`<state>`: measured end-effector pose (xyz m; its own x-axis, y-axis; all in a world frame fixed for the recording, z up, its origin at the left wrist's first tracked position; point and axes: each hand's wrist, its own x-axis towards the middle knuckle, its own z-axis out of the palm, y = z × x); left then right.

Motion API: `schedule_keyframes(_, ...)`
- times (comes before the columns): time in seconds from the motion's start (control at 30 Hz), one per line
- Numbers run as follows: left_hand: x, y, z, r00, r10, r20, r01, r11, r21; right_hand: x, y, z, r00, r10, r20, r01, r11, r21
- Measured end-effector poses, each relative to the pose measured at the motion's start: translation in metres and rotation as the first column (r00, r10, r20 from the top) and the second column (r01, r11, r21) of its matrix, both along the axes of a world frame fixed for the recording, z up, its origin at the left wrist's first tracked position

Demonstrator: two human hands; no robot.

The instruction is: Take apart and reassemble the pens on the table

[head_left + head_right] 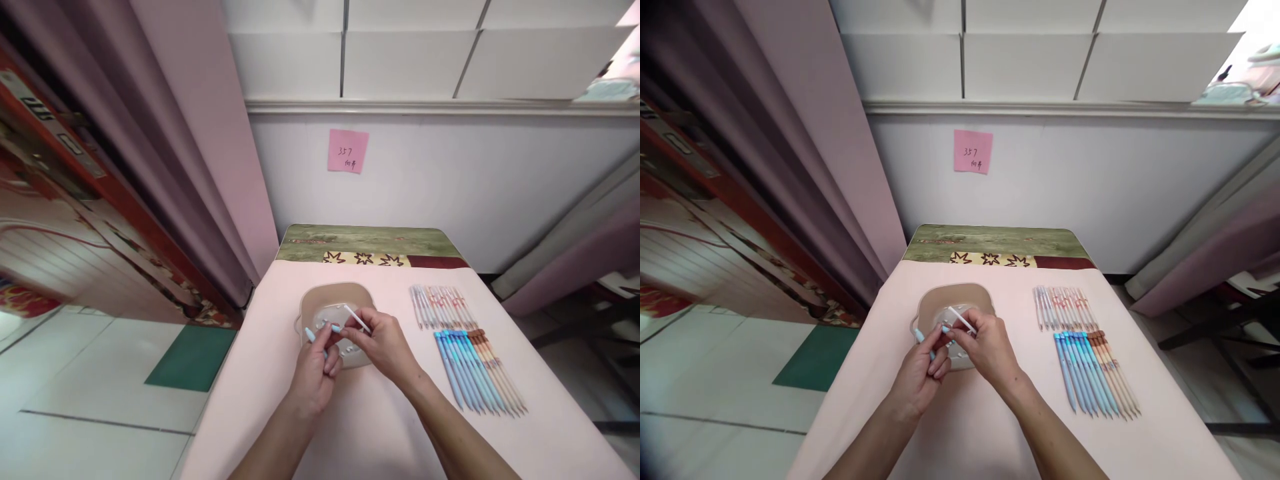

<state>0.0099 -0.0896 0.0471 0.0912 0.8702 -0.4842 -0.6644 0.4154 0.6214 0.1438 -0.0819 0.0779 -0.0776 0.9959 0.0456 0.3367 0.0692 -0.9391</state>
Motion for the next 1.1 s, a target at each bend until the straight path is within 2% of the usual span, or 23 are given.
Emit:
schedule_keyframes(0.27, 0.002, 0.001, 0.002, 0.986, -0.033, 0.166, 0.052, 0.992, -0.113, 0.004, 0.006, -0.004, 0.999, -0.028, -0.026, 0.027, 0.999, -0.036)
schedule_keyframes(0.4, -0.01, 0.008, 0.006, 0.973, 0.029, 0.23, 0.006, 0.989, -0.151, 0.012, 0.009, -0.007, 0.99, -0.095, -0.103, 0.094, 0.995, -0.014)
schedule_keyframes(0.5, -0.018, 0.012, 0.009, 0.969, 0.094, 0.228, -0.063, 0.988, -0.14, 0.015, 0.005, -0.008, 0.992, -0.116, -0.051, 0.117, 0.993, 0.025)
schedule_keyframes(0.6, -0.02, 0.013, 0.013, 0.97, 0.137, 0.199, -0.105, 0.981, -0.165, 0.008, -0.005, -0.011, 0.998, -0.058, -0.01, 0.058, 0.998, 0.022)
schedule_keyframes(0.73, -0.013, 0.01, 0.013, 0.966, 0.13, 0.222, -0.08, 0.972, -0.219, -0.014, -0.022, -0.014, 1.0, -0.004, -0.006, 0.004, 1.0, 0.013)
schedule_keyframes(0.83, -0.007, 0.008, 0.011, 0.967, 0.104, 0.23, -0.043, 0.966, -0.255, -0.03, -0.03, -0.018, 0.999, -0.018, 0.037, 0.018, 1.0, 0.013)
schedule_keyframes(0.97, -0.002, 0.006, 0.01, 0.963, 0.099, 0.251, -0.032, 0.966, -0.256, -0.039, -0.032, -0.024, 0.991, -0.054, 0.122, 0.039, 0.992, 0.123)
schedule_keyframes(1.1, -0.007, 0.011, 0.012, 0.965, 0.158, 0.21, -0.104, 0.963, -0.247, -0.032, -0.035, -0.022, 0.98, -0.053, 0.193, 0.018, 0.984, 0.178)
